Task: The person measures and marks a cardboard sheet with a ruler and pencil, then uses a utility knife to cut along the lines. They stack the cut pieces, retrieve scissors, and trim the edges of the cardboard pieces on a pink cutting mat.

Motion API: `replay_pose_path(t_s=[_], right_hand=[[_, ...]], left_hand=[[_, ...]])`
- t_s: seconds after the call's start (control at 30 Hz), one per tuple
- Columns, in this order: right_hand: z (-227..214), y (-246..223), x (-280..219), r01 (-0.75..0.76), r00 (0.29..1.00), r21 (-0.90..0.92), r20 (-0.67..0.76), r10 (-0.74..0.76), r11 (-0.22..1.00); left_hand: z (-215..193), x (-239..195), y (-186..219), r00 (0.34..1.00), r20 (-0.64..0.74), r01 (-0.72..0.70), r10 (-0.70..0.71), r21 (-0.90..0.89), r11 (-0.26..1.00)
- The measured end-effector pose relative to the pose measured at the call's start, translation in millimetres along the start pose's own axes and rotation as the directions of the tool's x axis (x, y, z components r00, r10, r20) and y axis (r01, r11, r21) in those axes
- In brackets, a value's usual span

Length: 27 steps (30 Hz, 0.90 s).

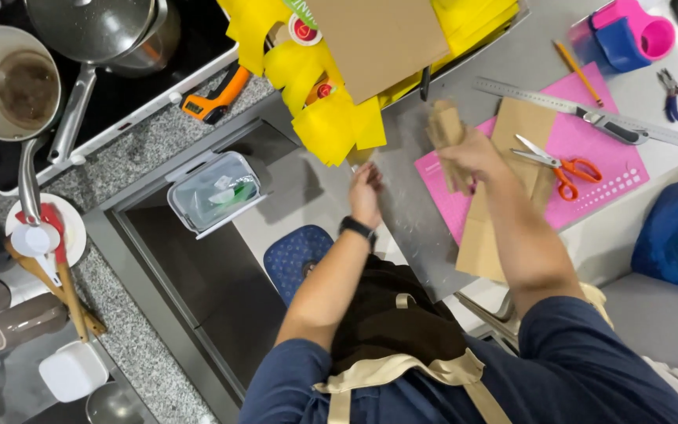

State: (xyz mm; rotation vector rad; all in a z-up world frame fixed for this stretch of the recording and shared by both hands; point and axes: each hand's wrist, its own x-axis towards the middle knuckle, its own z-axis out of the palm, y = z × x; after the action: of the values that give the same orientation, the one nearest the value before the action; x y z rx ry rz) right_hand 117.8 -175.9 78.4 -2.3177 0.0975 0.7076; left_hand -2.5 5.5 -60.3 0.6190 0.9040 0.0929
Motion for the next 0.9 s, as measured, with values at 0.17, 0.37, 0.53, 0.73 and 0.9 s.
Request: replay_pose_path(t_s=[0.17,0.37,0.53,0.73,0.9], right_hand=[[23,61,7,-0.299,0.918,0.452,0.377,0.124,0.84],[127,50,-29,-0.503,0.714,0.266,0.663,0.223,0.822],[254,-82,-43,-0.331,0.571,0.314,0.818,-0.076,0.89],[411,-180,19,-0.12,0.399,0.256,0.897,-0.189,0.959],[509,-200,85,-0.055,0.319,0.064,0.947,-0.043,0.996]], left_hand=[[-136,-7,50,0.912,-0.027,-0.329,0.41,0.55,0.767],[-318,9,155,0.55,-0.025,-0.102,0.835,0.99,0.097],[-390,32,216,0.438,0.013,0.085,0.899,0.995,-0.055],[-427,109,242,0.711,0.029,0.089,0.703,0.987,-0.131],[-448,156,249,0.922,-0.238,0.206,0.304,0.969,0.134]])
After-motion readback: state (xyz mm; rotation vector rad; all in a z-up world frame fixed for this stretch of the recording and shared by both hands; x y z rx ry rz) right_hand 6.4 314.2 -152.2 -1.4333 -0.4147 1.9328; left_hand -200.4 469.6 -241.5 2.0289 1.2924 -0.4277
